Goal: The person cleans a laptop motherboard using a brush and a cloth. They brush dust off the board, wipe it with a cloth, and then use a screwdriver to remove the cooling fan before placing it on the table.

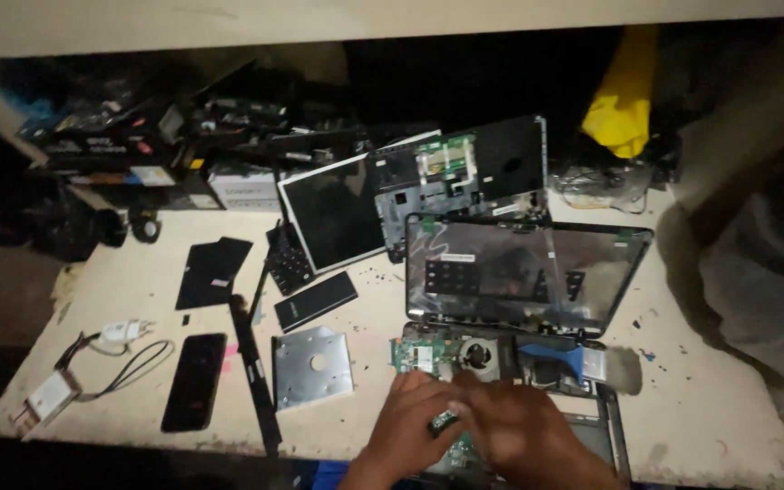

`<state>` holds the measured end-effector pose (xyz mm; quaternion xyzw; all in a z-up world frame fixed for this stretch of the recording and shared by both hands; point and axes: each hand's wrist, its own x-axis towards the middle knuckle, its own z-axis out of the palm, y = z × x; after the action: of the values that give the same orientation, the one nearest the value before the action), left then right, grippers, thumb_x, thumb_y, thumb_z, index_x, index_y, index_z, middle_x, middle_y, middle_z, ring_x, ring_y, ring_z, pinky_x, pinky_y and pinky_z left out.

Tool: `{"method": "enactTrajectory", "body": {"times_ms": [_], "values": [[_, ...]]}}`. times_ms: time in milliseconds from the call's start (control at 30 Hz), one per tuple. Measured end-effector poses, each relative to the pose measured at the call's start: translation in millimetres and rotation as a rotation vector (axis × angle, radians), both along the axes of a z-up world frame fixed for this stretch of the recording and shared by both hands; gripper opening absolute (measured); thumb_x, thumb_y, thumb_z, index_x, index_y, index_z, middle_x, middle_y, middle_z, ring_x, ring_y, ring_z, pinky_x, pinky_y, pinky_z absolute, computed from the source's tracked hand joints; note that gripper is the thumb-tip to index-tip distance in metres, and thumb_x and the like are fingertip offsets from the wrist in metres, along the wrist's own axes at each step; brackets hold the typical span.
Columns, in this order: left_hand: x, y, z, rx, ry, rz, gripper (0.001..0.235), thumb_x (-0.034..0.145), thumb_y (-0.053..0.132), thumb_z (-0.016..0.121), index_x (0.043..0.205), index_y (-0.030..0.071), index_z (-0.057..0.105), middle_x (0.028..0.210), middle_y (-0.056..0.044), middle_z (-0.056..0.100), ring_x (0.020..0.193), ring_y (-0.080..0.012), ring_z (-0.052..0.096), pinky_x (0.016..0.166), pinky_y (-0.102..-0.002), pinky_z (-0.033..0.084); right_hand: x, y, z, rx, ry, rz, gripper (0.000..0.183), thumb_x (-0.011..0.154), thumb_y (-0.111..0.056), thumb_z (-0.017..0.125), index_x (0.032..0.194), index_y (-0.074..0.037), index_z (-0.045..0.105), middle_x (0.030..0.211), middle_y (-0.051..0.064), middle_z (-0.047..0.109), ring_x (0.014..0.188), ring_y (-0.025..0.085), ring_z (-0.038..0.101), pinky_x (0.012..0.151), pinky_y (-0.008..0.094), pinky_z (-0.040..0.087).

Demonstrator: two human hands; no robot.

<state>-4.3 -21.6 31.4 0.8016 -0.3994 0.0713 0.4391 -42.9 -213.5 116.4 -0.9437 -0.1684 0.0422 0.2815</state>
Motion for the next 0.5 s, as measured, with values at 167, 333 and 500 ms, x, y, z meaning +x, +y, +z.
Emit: {"method": "enactTrajectory", "body": {"times_ms": [167, 333, 500], "values": [[0.1, 8.5, -18.4, 0.069, -0.083, 0.049, 0.016, 0.094, 0.021, 0.074, 0.109, 0.015, 0.074, 0.096, -0.003, 0.059, 0.091, -0.0282, 0.052, 0.084, -0.042, 0.037, 6.5, -5.3, -29.3, -0.057, -0.135, 0.205, 0.038, 0.098, -0.017, 0.049, 0.135, -0.010, 0.053, 0.103, 0.013, 0.067, 0.084, 0.031, 0.066, 0.065, 0.047, 0.054], [-1.9, 7.5, -22.7, 0.042, -0.069, 0.089, 0.005, 0.095, 0.022, 0.077, 0.098, 0.018, 0.078, 0.091, -0.001, 0.062, 0.089, -0.0258, 0.055, 0.081, -0.041, 0.038, -1.6, 1.9, -3.5, -0.315, -0.635, 0.262, 0.049, 0.106, -0.026, 0.061, 0.141, 0.007, 0.048, 0.057, -0.002, 0.051, 0.040, 0.012, 0.045, 0.034, 0.033, 0.043], [-0.2, 4.6, -26.7, 0.055, -0.098, 0.123, 0.006, 0.091, 0.022, 0.079, 0.097, 0.022, 0.080, 0.090, 0.003, 0.061, 0.086, -0.0235, 0.053, 0.079, -0.039, 0.035, 13.7, 0.7, -29.6, -0.181, 0.059, 0.115, 0.023, 0.100, -0.020, 0.043, 0.118, -0.018, 0.056, 0.092, 0.012, 0.070, 0.073, 0.037, 0.068, 0.057, 0.053, 0.052]]}}
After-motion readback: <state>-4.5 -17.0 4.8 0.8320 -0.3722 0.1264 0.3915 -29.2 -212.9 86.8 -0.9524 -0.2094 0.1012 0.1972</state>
